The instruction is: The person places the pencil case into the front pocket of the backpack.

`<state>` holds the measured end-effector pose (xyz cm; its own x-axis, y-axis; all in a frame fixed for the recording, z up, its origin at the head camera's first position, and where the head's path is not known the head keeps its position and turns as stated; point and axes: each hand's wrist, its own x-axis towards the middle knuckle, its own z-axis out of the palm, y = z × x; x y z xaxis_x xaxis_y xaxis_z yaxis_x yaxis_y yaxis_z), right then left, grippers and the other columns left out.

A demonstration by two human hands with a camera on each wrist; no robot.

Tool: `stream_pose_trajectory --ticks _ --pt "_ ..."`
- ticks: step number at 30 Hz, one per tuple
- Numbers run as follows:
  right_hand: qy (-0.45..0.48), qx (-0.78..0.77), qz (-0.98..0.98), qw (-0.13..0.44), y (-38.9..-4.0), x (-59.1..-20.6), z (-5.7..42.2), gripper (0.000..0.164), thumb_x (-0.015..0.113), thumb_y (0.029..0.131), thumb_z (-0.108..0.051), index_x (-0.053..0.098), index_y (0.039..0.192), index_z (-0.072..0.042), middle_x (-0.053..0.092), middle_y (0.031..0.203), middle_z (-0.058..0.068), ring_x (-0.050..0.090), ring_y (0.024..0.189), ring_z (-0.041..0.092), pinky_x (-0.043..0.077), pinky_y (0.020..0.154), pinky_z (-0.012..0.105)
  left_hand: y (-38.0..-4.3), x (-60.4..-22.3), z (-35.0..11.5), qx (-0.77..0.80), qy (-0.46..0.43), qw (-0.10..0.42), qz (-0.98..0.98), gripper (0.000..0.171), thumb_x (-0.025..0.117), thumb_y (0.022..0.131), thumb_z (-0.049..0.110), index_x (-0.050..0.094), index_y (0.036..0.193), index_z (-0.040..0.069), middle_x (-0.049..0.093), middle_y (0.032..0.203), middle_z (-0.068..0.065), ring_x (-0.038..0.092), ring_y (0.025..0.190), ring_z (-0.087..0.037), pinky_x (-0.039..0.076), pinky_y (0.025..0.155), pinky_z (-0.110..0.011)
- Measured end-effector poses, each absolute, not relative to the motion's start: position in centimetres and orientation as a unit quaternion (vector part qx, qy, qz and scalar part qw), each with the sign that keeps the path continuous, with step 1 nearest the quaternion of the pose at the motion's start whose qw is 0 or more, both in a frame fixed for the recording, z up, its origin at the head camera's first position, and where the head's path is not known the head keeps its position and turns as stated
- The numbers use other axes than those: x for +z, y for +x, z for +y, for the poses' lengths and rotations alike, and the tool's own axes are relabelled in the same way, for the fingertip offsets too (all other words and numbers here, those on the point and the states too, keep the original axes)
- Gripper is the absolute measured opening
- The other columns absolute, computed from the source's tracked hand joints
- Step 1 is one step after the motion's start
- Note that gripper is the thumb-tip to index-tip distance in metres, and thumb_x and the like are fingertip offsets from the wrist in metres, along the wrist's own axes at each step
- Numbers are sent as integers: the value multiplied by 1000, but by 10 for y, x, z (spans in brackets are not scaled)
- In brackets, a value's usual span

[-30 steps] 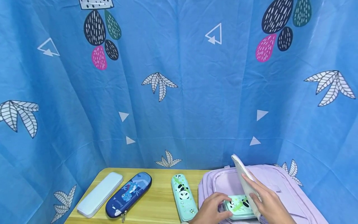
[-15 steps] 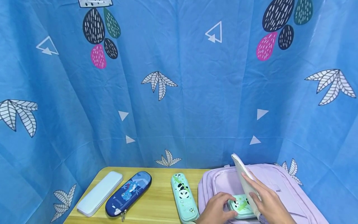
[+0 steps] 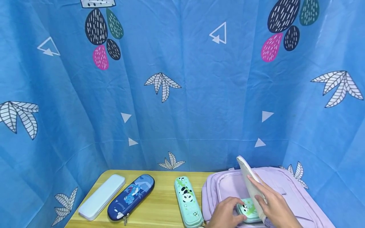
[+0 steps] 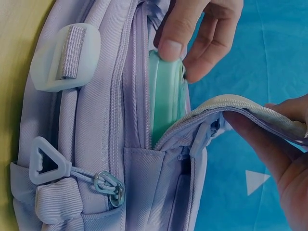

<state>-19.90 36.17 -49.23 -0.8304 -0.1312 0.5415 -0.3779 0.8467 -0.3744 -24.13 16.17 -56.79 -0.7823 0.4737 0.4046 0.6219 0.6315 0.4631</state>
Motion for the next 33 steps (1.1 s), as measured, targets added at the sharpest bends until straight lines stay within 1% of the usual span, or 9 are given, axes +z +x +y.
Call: stream_pose_trajectory --ticks 3,5,11,17,20,24,29,31,33 --pt "121 239 -931 248 -199 -491 361 77 84 87 7 62 156 -20 66 149 24 56 114 -14 62 74 26 -242 -568 166 -303 -303 121 -896 38 96 83 40 78 115 34 74 117 24 68 111 7 56 90 -13" --pt "111 238 -934 241 -199 -491 360 77 84 87 7 62 156 -20 66 149 24 58 110 -12 61 73 26 -241 -569 167 -302 -301 125 -896 38 96 82 40 78 115 34 75 116 24 68 110 7 55 88 -13" --pt "118 236 -928 263 -198 -494 360 79 86 85 7 63 155 -23 52 159 -16 59 113 -11 60 73 23 -237 -569 169 -302 -297 142 -894 39 96 82 40 78 116 34 75 118 22 69 110 6 55 89 -13" --pt "154 244 -915 281 -197 -494 362 83 85 83 10 62 156 -21 46 158 -27 49 121 -21 49 81 4 -239 -565 159 -307 -300 133 -893 31 87 92 40 75 120 32 72 122 18 68 109 2 55 89 -15" --pt "151 240 -917 280 -198 -495 362 84 85 84 9 61 157 -22 37 158 -36 47 122 -22 50 81 5 -242 -563 147 -297 -310 154 -890 27 82 96 36 74 121 29 71 122 17 66 110 2 54 92 -15" --pt "141 240 -922 269 -199 -497 362 83 85 85 7 60 158 -24 43 160 -27 51 120 -20 59 76 19 -245 -558 131 -281 -320 179 -887 27 82 95 30 73 121 29 70 123 16 65 112 0 53 94 -15" --pt "144 253 -921 259 -199 -498 363 80 84 88 6 59 158 -23 43 160 -27 40 124 -27 58 78 16 -245 -553 116 -259 -315 184 -894 27 82 96 30 74 121 29 70 127 14 64 117 -3 55 94 -17" --pt "145 254 -921 257 -198 -498 364 80 83 89 6 58 159 -22 48 162 -19 37 126 -29 58 79 16 -245 -553 111 -252 -312 191 -896 26 82 95 29 74 120 29 70 128 13 64 118 -5 56 96 -19" --pt "145 253 -922 253 -198 -497 364 80 83 89 6 58 159 -22 56 161 -2 38 126 -28 59 79 17 -244 -553 106 -249 -308 202 -896 26 83 94 28 75 119 28 71 128 11 64 119 -6 56 98 -20"
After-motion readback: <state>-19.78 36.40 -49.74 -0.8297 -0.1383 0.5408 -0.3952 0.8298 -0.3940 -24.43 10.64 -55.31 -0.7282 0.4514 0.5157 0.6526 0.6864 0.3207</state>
